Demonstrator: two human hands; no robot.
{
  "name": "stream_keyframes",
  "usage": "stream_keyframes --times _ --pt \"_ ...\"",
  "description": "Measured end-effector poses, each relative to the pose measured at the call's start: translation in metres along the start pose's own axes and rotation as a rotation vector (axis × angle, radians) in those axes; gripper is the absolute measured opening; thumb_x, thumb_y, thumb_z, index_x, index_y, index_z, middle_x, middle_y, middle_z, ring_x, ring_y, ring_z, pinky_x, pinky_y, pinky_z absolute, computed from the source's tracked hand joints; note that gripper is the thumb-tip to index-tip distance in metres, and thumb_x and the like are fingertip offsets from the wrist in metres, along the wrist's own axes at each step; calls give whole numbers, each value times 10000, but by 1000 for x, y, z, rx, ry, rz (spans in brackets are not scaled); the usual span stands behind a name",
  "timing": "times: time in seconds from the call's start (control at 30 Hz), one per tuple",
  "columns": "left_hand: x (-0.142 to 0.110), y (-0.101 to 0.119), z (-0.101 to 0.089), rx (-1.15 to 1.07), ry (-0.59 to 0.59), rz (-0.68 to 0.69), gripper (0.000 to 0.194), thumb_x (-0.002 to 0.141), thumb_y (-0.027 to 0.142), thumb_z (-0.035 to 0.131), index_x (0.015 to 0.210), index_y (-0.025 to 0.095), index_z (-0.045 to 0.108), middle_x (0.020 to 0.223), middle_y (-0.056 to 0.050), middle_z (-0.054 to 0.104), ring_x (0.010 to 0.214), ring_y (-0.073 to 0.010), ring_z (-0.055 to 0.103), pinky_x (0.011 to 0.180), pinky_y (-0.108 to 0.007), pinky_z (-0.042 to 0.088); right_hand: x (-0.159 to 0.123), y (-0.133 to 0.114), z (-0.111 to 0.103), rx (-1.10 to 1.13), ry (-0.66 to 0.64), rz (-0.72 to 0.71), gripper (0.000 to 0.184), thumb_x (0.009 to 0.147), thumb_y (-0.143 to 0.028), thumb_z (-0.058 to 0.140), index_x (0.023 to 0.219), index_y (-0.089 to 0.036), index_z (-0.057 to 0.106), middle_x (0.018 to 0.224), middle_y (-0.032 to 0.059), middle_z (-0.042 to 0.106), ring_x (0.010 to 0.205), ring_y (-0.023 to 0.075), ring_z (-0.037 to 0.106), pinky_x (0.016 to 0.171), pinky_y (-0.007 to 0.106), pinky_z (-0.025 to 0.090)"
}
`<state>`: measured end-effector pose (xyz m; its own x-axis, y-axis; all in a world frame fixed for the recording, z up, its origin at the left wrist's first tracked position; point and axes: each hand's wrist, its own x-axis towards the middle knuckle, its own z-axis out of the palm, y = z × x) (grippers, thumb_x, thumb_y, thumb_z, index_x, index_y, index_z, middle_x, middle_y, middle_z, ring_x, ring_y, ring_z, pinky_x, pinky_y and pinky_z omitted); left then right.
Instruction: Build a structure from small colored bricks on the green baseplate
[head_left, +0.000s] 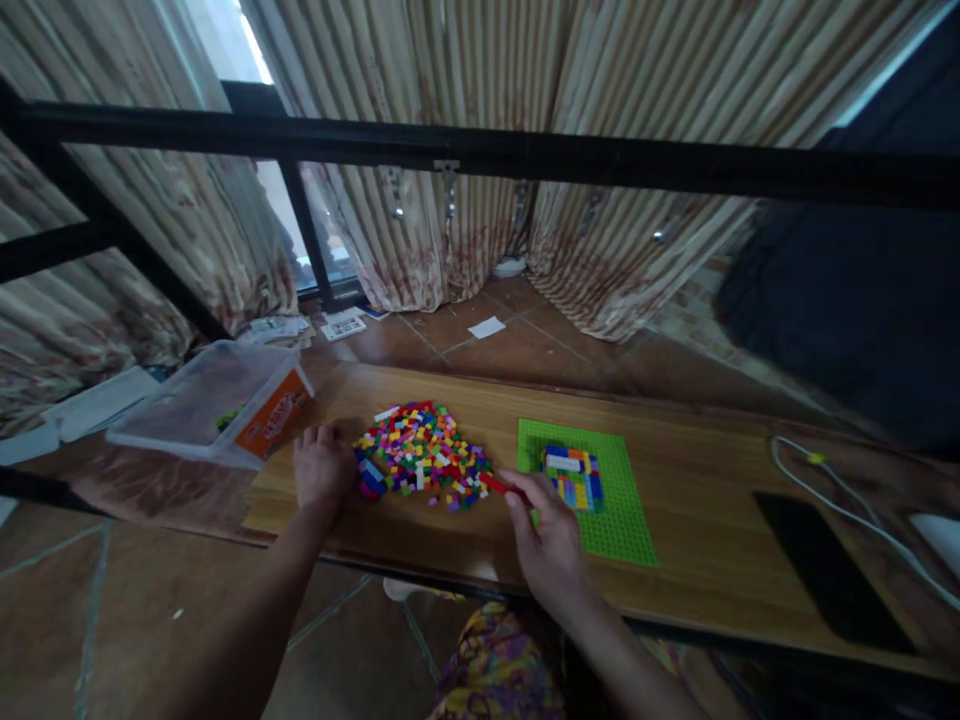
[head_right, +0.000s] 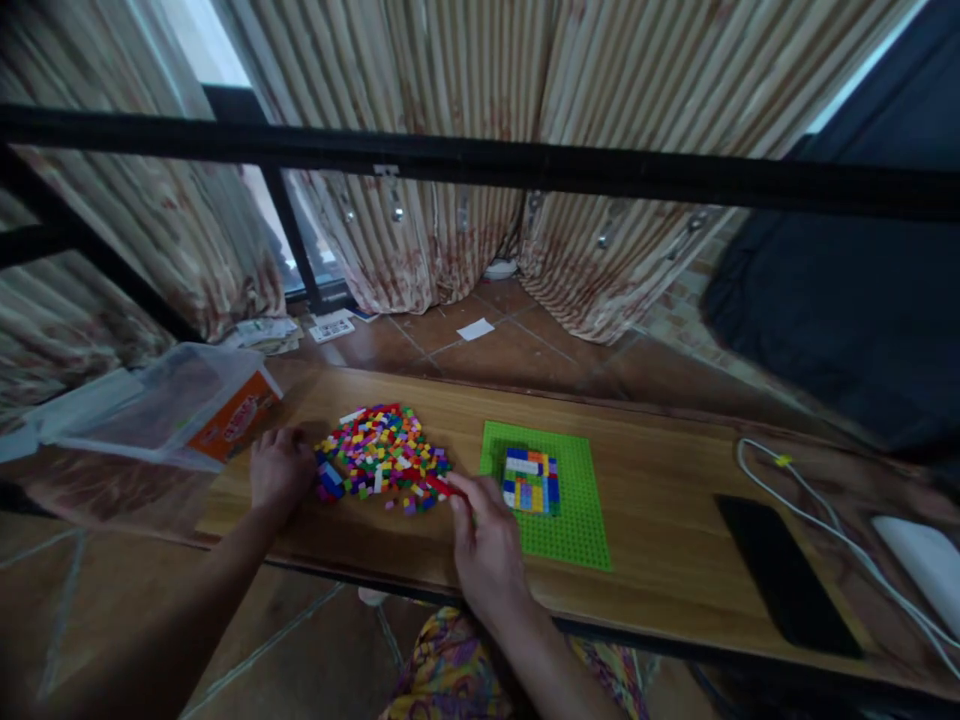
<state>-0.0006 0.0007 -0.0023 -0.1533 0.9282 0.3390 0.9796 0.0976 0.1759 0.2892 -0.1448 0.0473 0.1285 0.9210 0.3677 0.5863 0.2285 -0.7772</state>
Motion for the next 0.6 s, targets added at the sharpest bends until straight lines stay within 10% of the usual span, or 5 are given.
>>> stream_keyframes --times 0.3,0.6 --pt "4 0 -2 47 -27 18 356 834 234 366 1025 85 626 1020 -190 622 1023 -326 551 914 -444 425 -49 112 -116 -383 270 321 342 931 -389 420 1066 -185 659 1017 124 691 920 247 657 800 380 522" --pt "7 2 -8 -1 -73 3 317 819 267 381 973 119 615 1014 -189 614 1088 -363 547 925 -491 425 -50 149 -142 -805 282 345 393 955 -361 358 1023 -172 695 899 122 694 844 251 631 771 373 486"
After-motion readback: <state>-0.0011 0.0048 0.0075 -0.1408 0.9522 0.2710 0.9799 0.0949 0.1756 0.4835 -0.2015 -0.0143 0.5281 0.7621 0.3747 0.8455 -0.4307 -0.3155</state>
